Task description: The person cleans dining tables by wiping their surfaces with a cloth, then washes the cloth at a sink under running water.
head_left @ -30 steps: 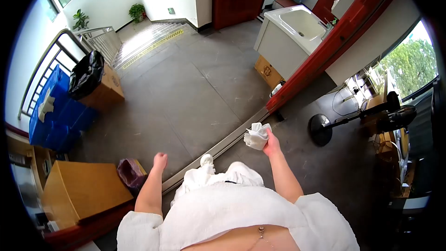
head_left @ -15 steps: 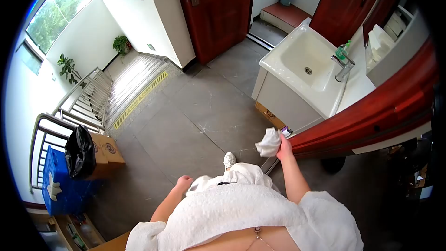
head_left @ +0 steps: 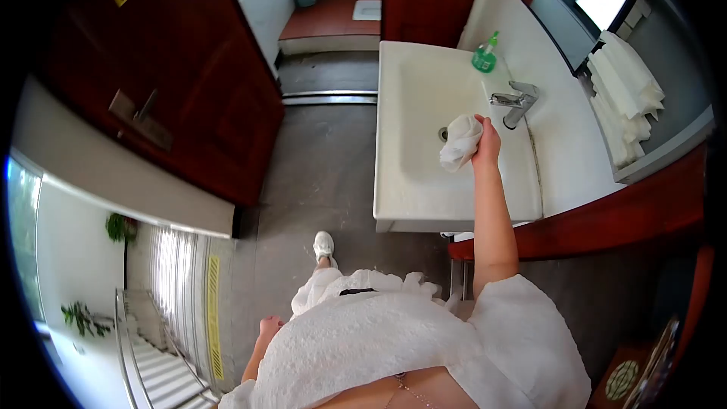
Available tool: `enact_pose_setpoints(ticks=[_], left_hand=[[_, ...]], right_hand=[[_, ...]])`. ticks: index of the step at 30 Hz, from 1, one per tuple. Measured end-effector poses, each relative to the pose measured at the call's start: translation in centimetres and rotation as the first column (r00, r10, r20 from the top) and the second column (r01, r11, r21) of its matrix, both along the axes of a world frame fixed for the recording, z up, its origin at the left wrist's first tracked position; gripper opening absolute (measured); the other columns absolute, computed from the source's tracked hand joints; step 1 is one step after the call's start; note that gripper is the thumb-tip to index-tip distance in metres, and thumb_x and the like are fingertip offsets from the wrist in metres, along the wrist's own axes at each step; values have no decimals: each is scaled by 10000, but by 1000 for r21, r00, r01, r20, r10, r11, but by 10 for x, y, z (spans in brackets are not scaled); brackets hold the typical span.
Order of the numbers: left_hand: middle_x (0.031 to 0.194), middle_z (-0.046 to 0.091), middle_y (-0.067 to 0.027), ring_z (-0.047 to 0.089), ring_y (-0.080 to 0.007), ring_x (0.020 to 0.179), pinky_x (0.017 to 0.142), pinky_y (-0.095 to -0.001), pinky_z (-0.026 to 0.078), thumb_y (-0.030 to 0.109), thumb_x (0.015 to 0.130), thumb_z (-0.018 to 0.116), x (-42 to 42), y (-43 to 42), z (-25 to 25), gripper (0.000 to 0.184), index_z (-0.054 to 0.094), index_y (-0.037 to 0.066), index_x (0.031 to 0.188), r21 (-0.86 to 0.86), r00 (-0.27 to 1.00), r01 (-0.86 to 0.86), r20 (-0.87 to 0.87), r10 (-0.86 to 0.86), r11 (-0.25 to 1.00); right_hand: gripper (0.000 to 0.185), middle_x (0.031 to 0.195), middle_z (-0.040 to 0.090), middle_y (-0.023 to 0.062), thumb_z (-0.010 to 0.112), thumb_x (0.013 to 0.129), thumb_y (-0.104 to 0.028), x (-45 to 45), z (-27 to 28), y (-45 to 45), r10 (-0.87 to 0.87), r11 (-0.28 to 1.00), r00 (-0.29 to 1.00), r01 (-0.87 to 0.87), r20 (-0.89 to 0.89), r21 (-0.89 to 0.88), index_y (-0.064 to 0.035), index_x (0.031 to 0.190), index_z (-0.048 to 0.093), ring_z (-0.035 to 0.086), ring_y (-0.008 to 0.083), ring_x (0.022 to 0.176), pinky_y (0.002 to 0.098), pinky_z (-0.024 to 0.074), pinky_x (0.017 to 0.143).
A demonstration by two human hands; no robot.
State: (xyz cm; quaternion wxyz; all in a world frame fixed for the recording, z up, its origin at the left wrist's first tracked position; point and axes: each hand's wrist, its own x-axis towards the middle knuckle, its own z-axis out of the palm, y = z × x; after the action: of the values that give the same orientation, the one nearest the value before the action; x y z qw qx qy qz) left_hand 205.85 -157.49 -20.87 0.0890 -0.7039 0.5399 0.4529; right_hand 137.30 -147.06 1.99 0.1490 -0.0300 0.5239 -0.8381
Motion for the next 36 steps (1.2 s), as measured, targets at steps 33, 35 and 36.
enact_pose_setpoints(ticks=[33, 35, 36], left_hand=[[855, 597, -38, 553, -118, 750, 669, -243, 438, 191, 858, 490, -745, -223, 236, 188, 555, 35, 939, -119, 10, 977, -800, -600, 176], [846, 597, -31, 550, -117, 755, 678, -245, 431, 197, 850, 498, -780, -184, 231, 200, 549, 35, 955, -160, -78, 984, -780, -620, 78], [869, 597, -24, 552, -114, 779, 685, -246, 431, 194, 853, 496, -796, -167, 225, 196, 551, 47, 969, -211, -138, 976, -778, -613, 47]], right_hand=[[265, 900, 578, 66, 536, 815, -165, -60, -58, -48, -693, 712, 664, 691, 282, 125, -31, 1043, 558, 548, 139, 827, 271, 445, 716], [246, 842, 565, 40, 526, 808, -128, -82, -64, -63, -625, 778, 745, 567, 234, 272, -44, 1035, 568, 520, 116, 758, 260, 425, 657], [236, 802, 555, 24, 518, 807, -114, -93, -65, -66, -595, 763, 787, 487, 166, 426, -46, 1026, 573, 500, 102, 715, 250, 410, 620]])
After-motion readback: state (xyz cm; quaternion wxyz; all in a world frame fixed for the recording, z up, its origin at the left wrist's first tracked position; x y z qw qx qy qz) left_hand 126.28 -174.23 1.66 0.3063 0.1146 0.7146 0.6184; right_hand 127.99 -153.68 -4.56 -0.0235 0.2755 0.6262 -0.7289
